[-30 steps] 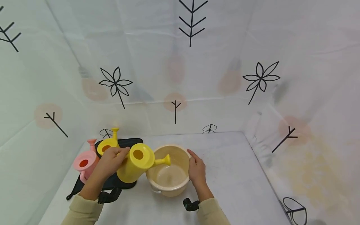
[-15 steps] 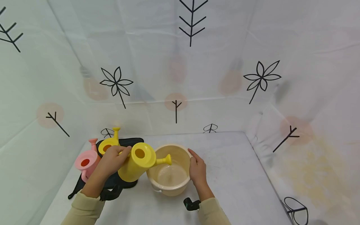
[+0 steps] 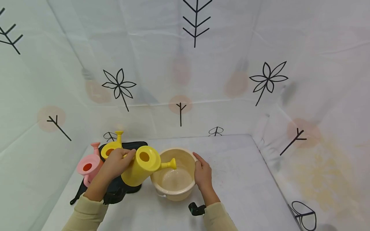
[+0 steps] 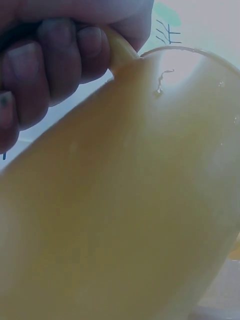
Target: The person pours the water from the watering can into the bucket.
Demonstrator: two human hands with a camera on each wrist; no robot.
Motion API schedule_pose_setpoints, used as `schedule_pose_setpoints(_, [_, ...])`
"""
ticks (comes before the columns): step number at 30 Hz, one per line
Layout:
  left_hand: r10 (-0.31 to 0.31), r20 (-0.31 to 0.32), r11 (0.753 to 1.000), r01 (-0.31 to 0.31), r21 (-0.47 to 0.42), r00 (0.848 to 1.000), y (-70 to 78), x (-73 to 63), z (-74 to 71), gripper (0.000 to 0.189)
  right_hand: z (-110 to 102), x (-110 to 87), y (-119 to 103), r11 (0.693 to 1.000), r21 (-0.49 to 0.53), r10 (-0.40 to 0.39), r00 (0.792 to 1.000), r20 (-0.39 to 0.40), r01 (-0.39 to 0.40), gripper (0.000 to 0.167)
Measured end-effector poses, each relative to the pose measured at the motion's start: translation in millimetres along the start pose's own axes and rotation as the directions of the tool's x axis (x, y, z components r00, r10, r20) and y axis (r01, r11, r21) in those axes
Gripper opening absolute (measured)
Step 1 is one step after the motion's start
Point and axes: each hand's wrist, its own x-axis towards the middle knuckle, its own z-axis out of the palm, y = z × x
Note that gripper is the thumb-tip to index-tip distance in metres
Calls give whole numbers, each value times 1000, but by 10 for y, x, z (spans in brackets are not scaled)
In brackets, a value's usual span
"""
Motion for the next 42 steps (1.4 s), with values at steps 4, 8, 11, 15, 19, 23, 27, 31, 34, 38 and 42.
schedule_pose_setpoints(4, [-10, 8, 1000, 10, 8, 1000, 19, -1, -10, 49, -1, 1, -1, 1000, -3, 0, 1000, -3, 0, 47])
schedule_pose_setpoints(8, [-16, 13, 1000, 16, 18, 1000, 29, 7, -14, 49, -1, 2, 2, 1000, -1, -6, 1000, -5, 6, 47])
schedule_pose_setpoints(11, [-16, 13, 1000, 16, 25, 1000, 31, 14, -13, 49, -1, 1, 3, 1000, 0, -4, 1000, -5, 4, 47])
schedule_pose_setpoints(15, [-15, 14, 999, 15, 33, 1000, 29, 19, -9, 49, -5, -2, 4, 1000, 3, 0, 1000, -3, 0, 47])
schedule_pose_setpoints(19, [-10, 16, 999, 9, 39, 1000, 22, 30, -4, 49, -4, -1, 6, 1000, 5, -3, 1000, 0, 3, 48])
schedule_pose_setpoints(23, [-10, 17, 999, 10, 36, 1000, 24, 39, -2, 48, 2, -2, 2, 1000, 8, -3, 1000, -2, 3, 47])
schedule_pose_setpoints(27, [-15, 19, 999, 14, 33, 1000, 38, 33, -7, 48, 7, -4, 0, 1000, 7, -4, 1000, -6, 4, 47])
schedule_pose_setpoints(31, [-20, 20, 999, 20, 32, 1000, 50, 30, -5, 48, 9, -2, 4, 1000, 3, -3, 1000, -7, 3, 47])
schedule_pose_setpoints(34, [-19, 18, 999, 18, 33, 1000, 53, 33, 2, 47, 10, -5, 4, 1000, 0, -7, 1000, -7, 7, 47])
schedule_pose_setpoints(38, [-16, 16, 999, 15, 36, 1000, 56, 34, 8, 47, 12, -5, 6, 1000, -2, -8, 1000, -7, 8, 47])
schedule_pose_setpoints(42, [-10, 13, 999, 10, 38, 1000, 63, 36, 11, 47, 11, -1, 11, 1000, -3, -9, 1000, -5, 9, 48])
